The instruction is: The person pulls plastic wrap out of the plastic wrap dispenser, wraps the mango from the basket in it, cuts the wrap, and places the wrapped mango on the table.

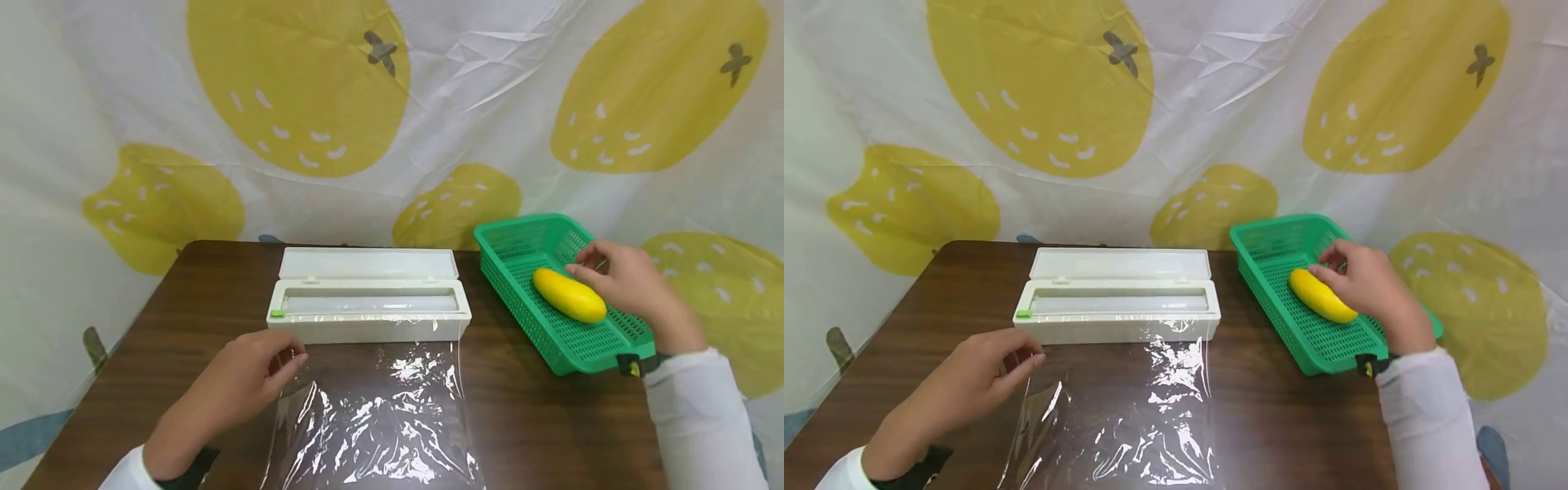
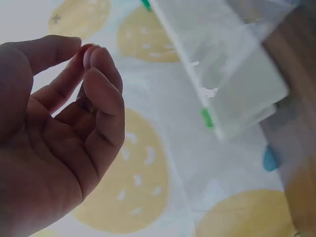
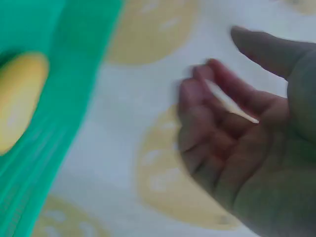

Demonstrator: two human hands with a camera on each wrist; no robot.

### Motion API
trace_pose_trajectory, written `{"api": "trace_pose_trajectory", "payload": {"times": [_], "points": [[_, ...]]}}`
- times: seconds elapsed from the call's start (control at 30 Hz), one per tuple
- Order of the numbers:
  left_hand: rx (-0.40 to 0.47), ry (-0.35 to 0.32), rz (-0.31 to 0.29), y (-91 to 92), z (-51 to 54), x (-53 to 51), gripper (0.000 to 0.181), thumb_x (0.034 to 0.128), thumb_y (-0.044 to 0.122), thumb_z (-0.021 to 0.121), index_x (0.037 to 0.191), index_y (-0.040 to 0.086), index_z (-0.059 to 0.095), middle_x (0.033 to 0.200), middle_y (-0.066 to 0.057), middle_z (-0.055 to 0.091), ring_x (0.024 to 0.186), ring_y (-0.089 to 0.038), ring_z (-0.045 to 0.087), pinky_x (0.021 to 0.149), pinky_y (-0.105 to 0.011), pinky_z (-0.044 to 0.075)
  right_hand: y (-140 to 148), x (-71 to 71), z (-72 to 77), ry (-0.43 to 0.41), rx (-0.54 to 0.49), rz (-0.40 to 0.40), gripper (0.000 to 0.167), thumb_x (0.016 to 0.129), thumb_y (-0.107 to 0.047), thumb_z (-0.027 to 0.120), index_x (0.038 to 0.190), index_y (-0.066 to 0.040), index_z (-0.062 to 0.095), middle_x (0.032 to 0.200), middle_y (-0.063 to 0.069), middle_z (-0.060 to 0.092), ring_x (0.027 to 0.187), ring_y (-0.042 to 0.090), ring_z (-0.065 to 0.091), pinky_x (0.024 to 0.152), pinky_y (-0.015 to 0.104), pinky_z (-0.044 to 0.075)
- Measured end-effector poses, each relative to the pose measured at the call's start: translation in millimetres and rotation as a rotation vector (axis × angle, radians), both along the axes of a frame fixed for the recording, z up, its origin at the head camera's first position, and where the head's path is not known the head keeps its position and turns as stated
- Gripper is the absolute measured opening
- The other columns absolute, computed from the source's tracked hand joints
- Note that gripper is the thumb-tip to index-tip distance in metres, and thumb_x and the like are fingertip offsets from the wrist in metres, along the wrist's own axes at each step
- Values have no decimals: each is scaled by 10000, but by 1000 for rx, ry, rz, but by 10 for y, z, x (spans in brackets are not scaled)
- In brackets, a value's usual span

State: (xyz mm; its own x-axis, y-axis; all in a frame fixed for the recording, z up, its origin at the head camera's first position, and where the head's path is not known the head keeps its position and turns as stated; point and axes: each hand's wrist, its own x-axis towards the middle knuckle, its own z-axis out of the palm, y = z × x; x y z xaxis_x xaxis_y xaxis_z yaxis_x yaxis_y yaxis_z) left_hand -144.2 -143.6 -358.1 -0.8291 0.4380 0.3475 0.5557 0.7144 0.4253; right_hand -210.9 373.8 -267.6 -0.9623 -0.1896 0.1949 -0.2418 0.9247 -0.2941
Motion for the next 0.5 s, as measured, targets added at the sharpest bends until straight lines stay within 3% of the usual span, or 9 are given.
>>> {"api": "trace_pose_trajectory", "payload": {"times": [0.1, 0.2, 0.33, 0.5], "points": [[17, -8, -6, 12, -85, -74, 44, 931, 145, 714, 920, 177, 687, 737, 166, 580, 649, 62, 495, 588, -192, 470, 263, -434, -51, -232, 110, -28, 518, 990, -350, 624, 1263, 84, 553, 1176, 318, 633, 1019, 440, 624, 849, 562, 504], [21, -2, -14, 29, -124, -113, 46, 927, 139, 716, 921, 175, 687, 744, 161, 581, 658, 56, 502, 593, -193, 473, 459, -699, -227, -386, 171, -40, 638, 969, -374, 646, 1327, 132, 494, 1314, 399, 528, 1157, 553, 533, 917, 642, 465], [20, -2, -18, 52, -123, -141, 48, 929, 141, 713, 910, 174, 684, 747, 161, 582, 664, 51, 505, 597, -196, 473, 613, -816, -465, -522, 195, -96, 819, 933, -494, 658, 1416, 125, 423, 1454, 409, 388, 1296, 614, 380, 979, 696, 408], [13, -24, -35, 85, -136, -145, 57, 932, 148, 707, 899, 182, 675, 761, 162, 593, 676, 54, 514, 609, -194, 483, 702, -802, -651, -569, 197, -167, 900, 865, -505, 734, 1445, 98, 401, 1465, 402, 374, 1280, 596, 406, 945, 684, 429]]}}
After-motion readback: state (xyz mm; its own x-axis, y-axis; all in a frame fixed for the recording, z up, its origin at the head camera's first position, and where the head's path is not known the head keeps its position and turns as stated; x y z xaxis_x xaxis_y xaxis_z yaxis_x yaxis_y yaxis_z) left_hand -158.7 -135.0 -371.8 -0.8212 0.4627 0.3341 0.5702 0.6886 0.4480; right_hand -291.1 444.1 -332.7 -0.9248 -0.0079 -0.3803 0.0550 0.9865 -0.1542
